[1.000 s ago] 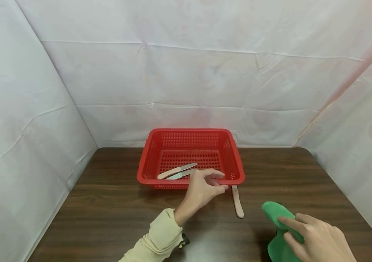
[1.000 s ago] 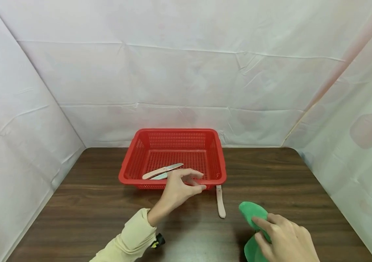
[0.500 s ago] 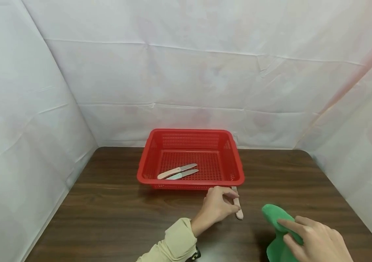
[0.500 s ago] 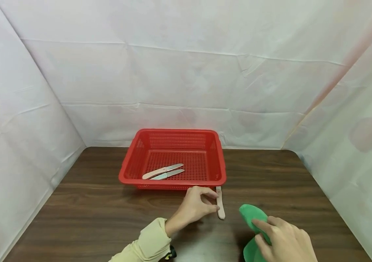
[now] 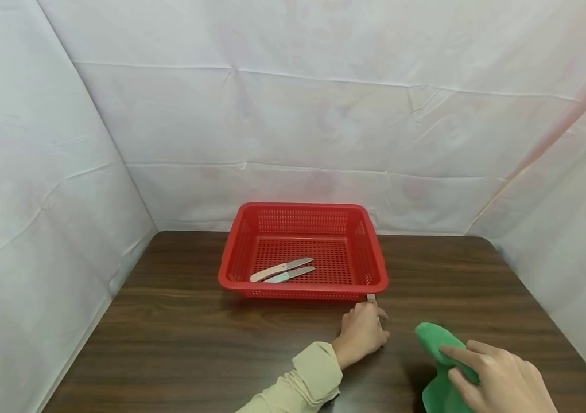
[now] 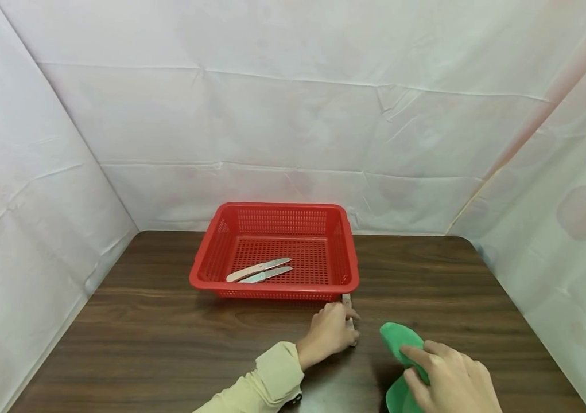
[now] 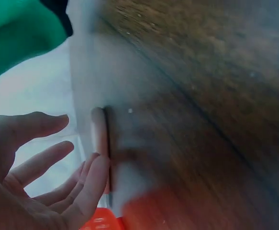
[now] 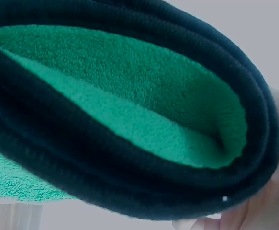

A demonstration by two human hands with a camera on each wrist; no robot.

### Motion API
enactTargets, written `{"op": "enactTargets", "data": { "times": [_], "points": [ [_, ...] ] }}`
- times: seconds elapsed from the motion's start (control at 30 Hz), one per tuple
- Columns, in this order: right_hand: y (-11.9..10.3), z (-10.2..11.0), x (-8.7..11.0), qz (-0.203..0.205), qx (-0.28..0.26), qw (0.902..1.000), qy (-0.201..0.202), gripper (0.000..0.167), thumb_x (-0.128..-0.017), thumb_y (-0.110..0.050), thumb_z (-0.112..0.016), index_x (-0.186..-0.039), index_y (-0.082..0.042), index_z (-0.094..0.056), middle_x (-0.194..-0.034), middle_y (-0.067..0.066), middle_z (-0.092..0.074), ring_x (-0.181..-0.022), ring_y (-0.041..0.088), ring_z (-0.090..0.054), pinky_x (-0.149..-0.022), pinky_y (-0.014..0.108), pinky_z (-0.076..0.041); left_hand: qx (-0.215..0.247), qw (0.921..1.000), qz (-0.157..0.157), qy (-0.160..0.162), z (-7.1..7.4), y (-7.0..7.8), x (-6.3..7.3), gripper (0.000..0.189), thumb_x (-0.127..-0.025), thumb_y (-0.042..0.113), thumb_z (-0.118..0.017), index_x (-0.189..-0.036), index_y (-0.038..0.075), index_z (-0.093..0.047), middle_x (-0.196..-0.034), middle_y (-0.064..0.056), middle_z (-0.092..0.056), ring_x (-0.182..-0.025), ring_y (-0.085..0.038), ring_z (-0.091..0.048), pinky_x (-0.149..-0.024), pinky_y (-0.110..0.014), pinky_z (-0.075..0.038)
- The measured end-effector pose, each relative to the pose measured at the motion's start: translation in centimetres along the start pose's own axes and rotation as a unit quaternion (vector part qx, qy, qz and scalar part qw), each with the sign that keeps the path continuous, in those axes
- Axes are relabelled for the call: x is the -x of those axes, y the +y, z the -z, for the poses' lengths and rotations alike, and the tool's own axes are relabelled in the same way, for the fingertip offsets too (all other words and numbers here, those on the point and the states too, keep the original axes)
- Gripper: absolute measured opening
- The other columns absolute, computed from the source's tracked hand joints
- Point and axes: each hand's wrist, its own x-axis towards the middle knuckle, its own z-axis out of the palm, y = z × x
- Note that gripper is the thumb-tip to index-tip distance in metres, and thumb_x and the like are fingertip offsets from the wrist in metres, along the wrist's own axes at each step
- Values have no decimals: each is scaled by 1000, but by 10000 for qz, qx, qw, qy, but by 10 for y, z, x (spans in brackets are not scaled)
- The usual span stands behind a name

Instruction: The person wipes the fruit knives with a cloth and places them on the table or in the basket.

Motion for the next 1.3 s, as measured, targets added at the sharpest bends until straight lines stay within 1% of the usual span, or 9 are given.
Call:
{"op": "enactTargets", "data": {
  "times": [0.13, 0.27, 0.47, 0.63, 0.77, 0.93, 1.03, 1.17, 1.3],
  "points": [
    [2, -1, 1, -46, 4, 10000, -74, 27, -62, -16, -73, -88, -25, -74, -65, -21, -24, -49, -3, -18, -40, 19, -19, -467, 9989, -97, -3, -10, 0, -6, 20, -71, 24, -83, -90, 21, -75, -83, 10, -63, -76, -9, -63, -58, -27, -50],
    [2, -2, 2, -72, -4, 9999, -108, 26, -63, -16, -73, -87, -25, -74, -65, -20, -21, -49, -3, -17, -40, 19, -19, -708, 9973, -199, 85, -14, -2, -9, 13, -69, 25, -85, -73, 21, -73, -74, 10, -61, -71, -8, -61, -56, -26, -50],
    [2, -1, 3, -157, 33, 9996, -236, 26, -63, -17, -75, -88, -25, -74, -64, -20, -22, -48, -3, -18, -39, 19, -19, -458, 9984, -307, 147, -10, -6, -5, 30, -66, 19, -86, -54, 20, -59, -66, 11, -47, -59, -6, -51, -50, -21, -43],
    [3, 1, 5, -168, 68, 9996, -229, 27, -63, -18, -75, -89, -26, -73, -65, -20, -22, -49, -3, -18, -40, 19, -20, -191, 9993, -294, 163, -5, -9, -2, 32, -64, 10, -83, -56, 17, -53, -63, 9, -44, -56, -6, -45, -47, -21, -38],
    [3, 2, 7, -213, 52, 9995, -222, 27, -63, -17, -74, -89, -25, -73, -65, -20, -22, -49, -3, -18, -40, 19, -19, -328, 9991, -190, 176, -4, -11, -1, 27, -60, 5, -80, -64, 15, -55, -63, 6, -43, -57, -8, -44, -47, -24, -37],
    [1, 3, 9, -358, 1, 9990, -274, 26, -64, -17, -73, -89, -25, -74, -65, -21, -23, -49, -2, -20, -41, 20, -20, -665, 9974, -125, 243, -4, -12, -2, 31, -61, 10, -82, -63, 16, -51, -61, 6, -44, -56, -10, -47, -45, -27, -38],
    [1, 4, 10, -353, -4, 9989, -314, 26, -65, -16, -73, -89, -25, -73, -64, -20, -23, -49, -3, -19, -41, 20, -20, -668, 9974, -40, 284, -2, -14, -4, 30, -63, 10, -81, -63, 15, -52, -59, 5, -46, -55, -10, -48, -45, -29, -40],
    [1, 5, 11, -446, 51, 9974, -569, 24, -67, -18, -75, -90, -26, -73, -63, -19, -24, -48, -1, -20, -40, 20, -21, -496, 9983, 56, 309, 3, -17, -5, 28, -65, 5, -77, -59, 14, -51, -56, 5, -46, -51, -10, -44, -44, -29, -38],
    [3, 7, 11, -606, 82, 9949, -804, 24, -70, -20, -75, -93, -25, -74, -66, -19, -34, -49, 1, -24, -39, 21, -23, -451, 9981, 144, 383, 6, -19, -4, 33, -63, 7, -75, -53, 16, -46, -50, 7, -38, -47, -9, -35, -40, -28, -31]
  ]
}}
